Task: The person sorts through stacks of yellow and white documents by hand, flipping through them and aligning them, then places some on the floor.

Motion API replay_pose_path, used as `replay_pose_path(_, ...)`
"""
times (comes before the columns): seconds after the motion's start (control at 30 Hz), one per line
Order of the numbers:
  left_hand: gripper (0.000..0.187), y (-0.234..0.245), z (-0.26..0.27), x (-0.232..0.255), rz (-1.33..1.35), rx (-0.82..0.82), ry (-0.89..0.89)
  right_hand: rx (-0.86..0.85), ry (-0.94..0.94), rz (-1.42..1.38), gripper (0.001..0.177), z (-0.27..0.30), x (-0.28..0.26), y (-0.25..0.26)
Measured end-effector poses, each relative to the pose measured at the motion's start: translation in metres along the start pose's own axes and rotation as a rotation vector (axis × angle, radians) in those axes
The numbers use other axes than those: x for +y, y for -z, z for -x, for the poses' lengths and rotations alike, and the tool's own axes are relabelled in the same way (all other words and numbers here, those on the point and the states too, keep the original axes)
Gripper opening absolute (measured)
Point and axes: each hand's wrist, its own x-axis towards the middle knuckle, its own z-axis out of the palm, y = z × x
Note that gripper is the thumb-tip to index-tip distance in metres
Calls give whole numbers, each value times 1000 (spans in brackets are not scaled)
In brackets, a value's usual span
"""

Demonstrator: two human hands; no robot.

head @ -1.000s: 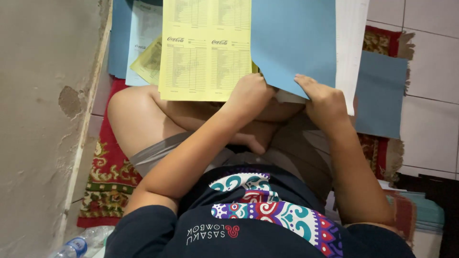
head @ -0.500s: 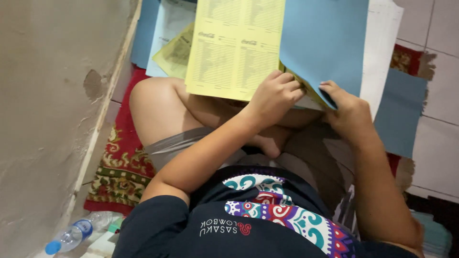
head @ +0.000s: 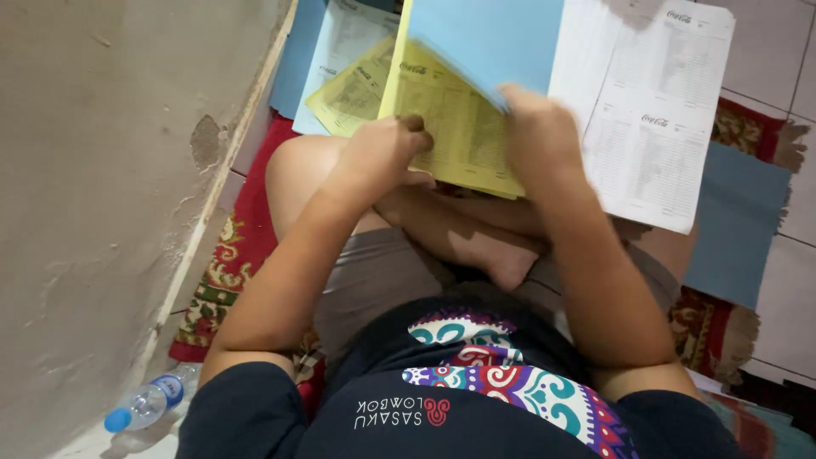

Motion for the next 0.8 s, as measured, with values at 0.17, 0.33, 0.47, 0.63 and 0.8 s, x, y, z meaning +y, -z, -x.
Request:
replay_pose_path(0.17, 36, -18, 8, -12, -1, 80, -72, -215, 9, 23, 45, 17, -19, -27)
replay_pose_path(0.33, 27, -20, 17, -8, -84, 347, -219, -233, 36, 6, 45, 30, -27, -30)
replay_pose_path(0.47, 24, 27, 19, 17, -192, 565, -339, -146, 56, -12, 48, 40, -29, -47)
replay_pose_path(0.63, 8, 41, -13, 77, -135, 817, -200, -35, -206, -619, 19, 24, 21, -11)
replay_pose_path(0.8, 11, -20, -82, 147, 180, 605, -255, 990, -650, -710, 38, 63, 199, 58)
